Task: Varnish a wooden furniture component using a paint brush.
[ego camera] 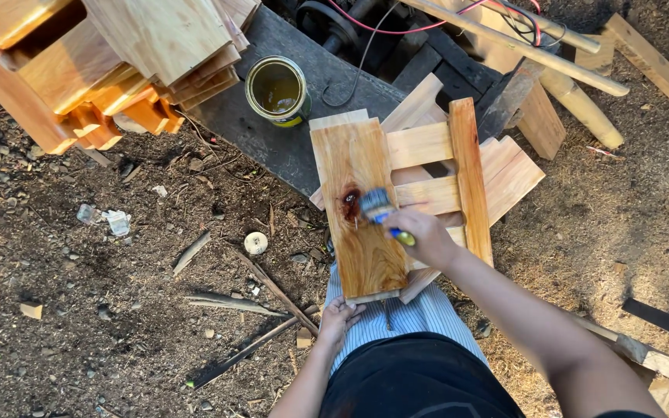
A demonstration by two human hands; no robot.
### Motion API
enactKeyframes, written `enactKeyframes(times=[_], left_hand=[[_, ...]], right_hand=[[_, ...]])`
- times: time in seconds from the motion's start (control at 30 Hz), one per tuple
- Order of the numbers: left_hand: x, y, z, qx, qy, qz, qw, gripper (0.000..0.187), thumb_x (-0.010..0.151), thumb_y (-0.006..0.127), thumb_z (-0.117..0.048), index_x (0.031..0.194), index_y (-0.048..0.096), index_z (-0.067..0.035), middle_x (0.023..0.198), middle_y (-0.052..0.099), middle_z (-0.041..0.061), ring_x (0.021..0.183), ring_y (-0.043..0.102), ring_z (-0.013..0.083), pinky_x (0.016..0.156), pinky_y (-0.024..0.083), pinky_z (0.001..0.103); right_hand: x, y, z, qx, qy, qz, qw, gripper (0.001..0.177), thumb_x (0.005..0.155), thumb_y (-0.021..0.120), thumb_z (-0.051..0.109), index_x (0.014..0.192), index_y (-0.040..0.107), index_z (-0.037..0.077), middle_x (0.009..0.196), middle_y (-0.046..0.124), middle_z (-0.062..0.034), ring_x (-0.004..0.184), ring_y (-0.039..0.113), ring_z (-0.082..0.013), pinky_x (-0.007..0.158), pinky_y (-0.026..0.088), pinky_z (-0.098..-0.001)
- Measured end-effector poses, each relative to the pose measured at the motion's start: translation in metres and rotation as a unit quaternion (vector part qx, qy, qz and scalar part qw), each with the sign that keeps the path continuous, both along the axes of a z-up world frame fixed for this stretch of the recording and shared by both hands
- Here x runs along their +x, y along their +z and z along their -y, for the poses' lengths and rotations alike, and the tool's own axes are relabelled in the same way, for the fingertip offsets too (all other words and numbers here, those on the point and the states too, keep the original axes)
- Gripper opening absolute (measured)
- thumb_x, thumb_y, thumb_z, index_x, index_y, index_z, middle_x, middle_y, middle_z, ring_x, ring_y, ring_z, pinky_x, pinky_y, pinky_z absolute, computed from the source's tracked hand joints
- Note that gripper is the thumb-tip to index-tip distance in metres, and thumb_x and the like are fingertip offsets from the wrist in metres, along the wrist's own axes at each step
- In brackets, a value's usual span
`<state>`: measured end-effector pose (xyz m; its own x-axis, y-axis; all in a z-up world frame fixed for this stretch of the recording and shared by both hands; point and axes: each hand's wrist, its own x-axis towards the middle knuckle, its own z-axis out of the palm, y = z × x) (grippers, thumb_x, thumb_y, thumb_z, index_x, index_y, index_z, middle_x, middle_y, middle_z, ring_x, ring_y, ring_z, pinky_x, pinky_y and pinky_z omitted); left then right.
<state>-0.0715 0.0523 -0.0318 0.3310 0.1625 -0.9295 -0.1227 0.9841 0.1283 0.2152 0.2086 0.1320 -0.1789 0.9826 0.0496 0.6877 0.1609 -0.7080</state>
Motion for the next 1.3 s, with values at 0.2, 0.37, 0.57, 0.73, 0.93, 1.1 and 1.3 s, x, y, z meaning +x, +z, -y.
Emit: enactKeyframes(times=[0.2, 0.37, 0.57, 0.73, 0.93, 1.1, 1.3], left_hand=[[0.001, 0.000, 0.001, 0.005, 0.004, 0.009, 1.000, 0.033, 0.098, 0.058, -0.008, 0.131, 0.055, -0.005, 0.121, 0.073, 0.011, 0.113, 0.072, 0.0228, 0.105, 0.054, 0.042], [0.002, -0.005, 0.005, 0.003, 0.007, 0.003, 1.000, 0.031, 0.098, 0.060, -0.009, 0.128, 0.056, -0.004, 0.120, 0.073, 0.012, 0.113, 0.073, 0.0233, 0.105, 0.054, 0.042], [0.001, 0.000, 0.004, 0.000, 0.007, 0.004, 1.000, 0.030, 0.098, 0.062, -0.011, 0.127, 0.056, -0.006, 0.121, 0.073, 0.011, 0.113, 0.072, 0.0223, 0.105, 0.053, 0.043], [0.000, 0.001, 0.002, 0.012, 0.005, 0.021, 1.000, 0.029, 0.098, 0.062, -0.011, 0.125, 0.058, -0.004, 0.120, 0.073, 0.012, 0.112, 0.073, 0.0228, 0.105, 0.054, 0.043], [0.000, 0.000, -0.006, 0.003, -0.025, 0.004, 1.000, 0.031, 0.098, 0.061, -0.010, 0.128, 0.055, -0.005, 0.120, 0.073, 0.011, 0.114, 0.073, 0.0226, 0.106, 0.054, 0.042], [-0.005, -0.004, -0.003, -0.002, -0.035, 0.002, 0.999, 0.035, 0.096, 0.061, -0.007, 0.131, 0.055, -0.006, 0.120, 0.074, 0.012, 0.113, 0.073, 0.0228, 0.104, 0.055, 0.042], [-0.006, 0.003, -0.007, 0.006, -0.046, 0.022, 0.999, 0.035, 0.097, 0.062, -0.010, 0.131, 0.056, -0.006, 0.121, 0.074, 0.009, 0.114, 0.072, 0.0199, 0.101, 0.053, 0.038]], right_hand=[[-0.001, -0.013, 0.013, -0.273, -0.084, -0.062, 0.956, 0.013, 0.088, 0.077, 0.018, 0.098, 0.071, 0.011, 0.093, 0.076, -0.0062, 0.081, 0.075, -0.0181, 0.071, 0.061, -0.0303], [0.009, -0.016, -0.079, -0.384, -0.159, -0.059, 0.908, 0.012, 0.092, 0.074, 0.017, 0.103, 0.073, 0.013, 0.084, 0.072, -0.0051, 0.068, 0.063, -0.0165, 0.062, 0.053, -0.0318], [0.032, -0.044, -0.157, -0.075, -0.167, -0.029, 0.983, 0.016, 0.093, 0.080, 0.013, 0.105, 0.073, 0.006, 0.092, 0.075, -0.0107, 0.081, 0.073, -0.0197, 0.071, 0.057, -0.0331], [0.031, -0.023, -0.165, 0.006, -0.161, -0.041, 0.986, 0.015, 0.093, 0.078, 0.006, 0.106, 0.070, 0.005, 0.099, 0.075, -0.0119, 0.087, 0.077, -0.0259, 0.073, 0.060, -0.0357], [0.042, -0.009, -0.125, 0.150, -0.072, 0.018, 0.986, 0.025, 0.088, 0.080, -0.002, 0.110, 0.068, 0.005, 0.110, 0.074, -0.0130, 0.099, 0.074, -0.0313, 0.084, 0.060, -0.0391], [0.049, -0.025, -0.101, 0.097, -0.050, 0.047, 0.993, 0.032, 0.080, 0.083, 0.000, 0.108, 0.069, 0.006, 0.115, 0.073, -0.0136, 0.105, 0.073, -0.0296, 0.091, 0.061, -0.0369], [0.045, -0.012, -0.080, 0.039, -0.030, 0.063, 0.997, 0.033, 0.075, 0.083, -0.002, 0.103, 0.072, 0.010, 0.113, 0.075, -0.0052, 0.104, 0.073, -0.0272, 0.090, 0.060, -0.0370]])
